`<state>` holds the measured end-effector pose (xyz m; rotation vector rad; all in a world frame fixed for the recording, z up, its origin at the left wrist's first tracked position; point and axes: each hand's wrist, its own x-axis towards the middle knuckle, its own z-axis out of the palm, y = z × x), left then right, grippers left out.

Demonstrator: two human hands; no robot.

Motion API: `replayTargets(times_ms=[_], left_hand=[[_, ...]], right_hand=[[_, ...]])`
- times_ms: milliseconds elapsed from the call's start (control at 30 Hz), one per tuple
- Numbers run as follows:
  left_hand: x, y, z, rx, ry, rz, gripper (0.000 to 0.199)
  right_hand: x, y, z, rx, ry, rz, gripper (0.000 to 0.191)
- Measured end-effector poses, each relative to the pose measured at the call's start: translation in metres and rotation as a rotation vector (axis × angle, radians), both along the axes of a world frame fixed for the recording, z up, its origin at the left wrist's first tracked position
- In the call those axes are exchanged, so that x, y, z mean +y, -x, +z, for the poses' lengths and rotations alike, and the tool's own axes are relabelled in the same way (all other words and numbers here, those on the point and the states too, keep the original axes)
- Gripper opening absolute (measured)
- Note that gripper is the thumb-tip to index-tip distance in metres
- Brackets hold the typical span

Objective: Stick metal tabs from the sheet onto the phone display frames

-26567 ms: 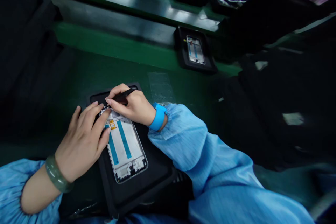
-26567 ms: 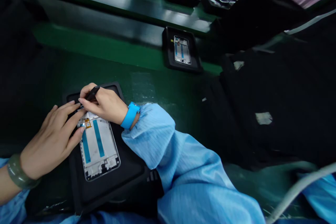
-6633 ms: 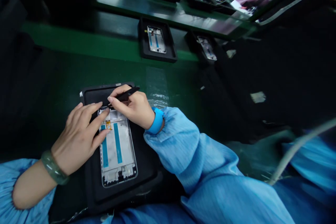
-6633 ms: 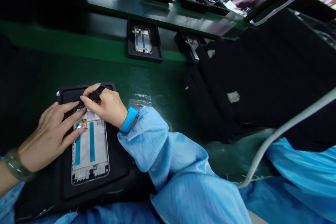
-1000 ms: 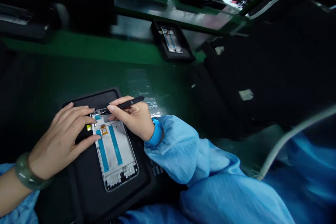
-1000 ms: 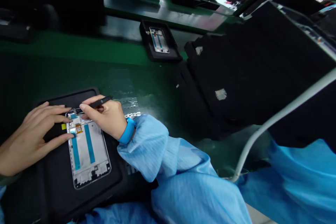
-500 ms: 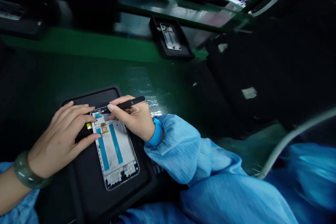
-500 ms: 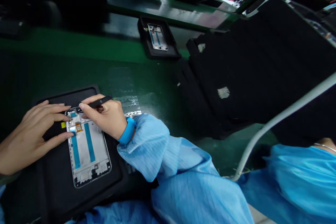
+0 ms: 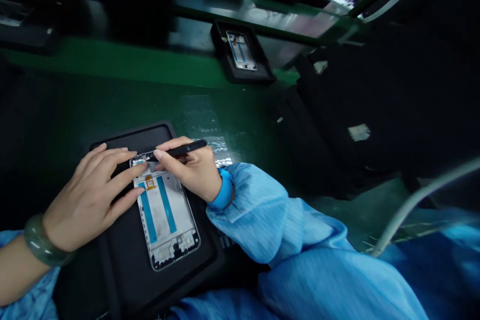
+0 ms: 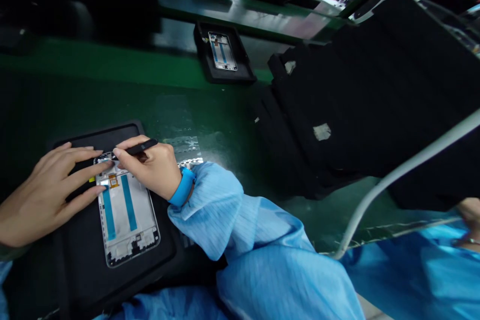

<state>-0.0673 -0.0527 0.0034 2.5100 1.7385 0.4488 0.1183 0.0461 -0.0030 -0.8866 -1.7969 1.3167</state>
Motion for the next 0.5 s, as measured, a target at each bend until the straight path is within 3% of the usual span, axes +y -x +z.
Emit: replayTargets(times_ms=[300, 367, 500], left_hand=[[0.000, -0.014, 0.009, 0.140, -0.071, 0.041, 0.037], [-0.001, -0.016, 0.010, 0.158, -0.081, 0.044, 0.036], [0.000, -0.019, 0.010, 0.184, -0.101, 0.052, 0.035]], right_hand=[[-0.003, -0.001, 0.003, -0.018, -0.197, -0.010, 0.006], [-0.004, -0.001, 0.004, -0.010, -0.167, -0.017, 0.006], [0.005, 0.001, 0.008, 0.088, 0.050, -0.015, 0.014]])
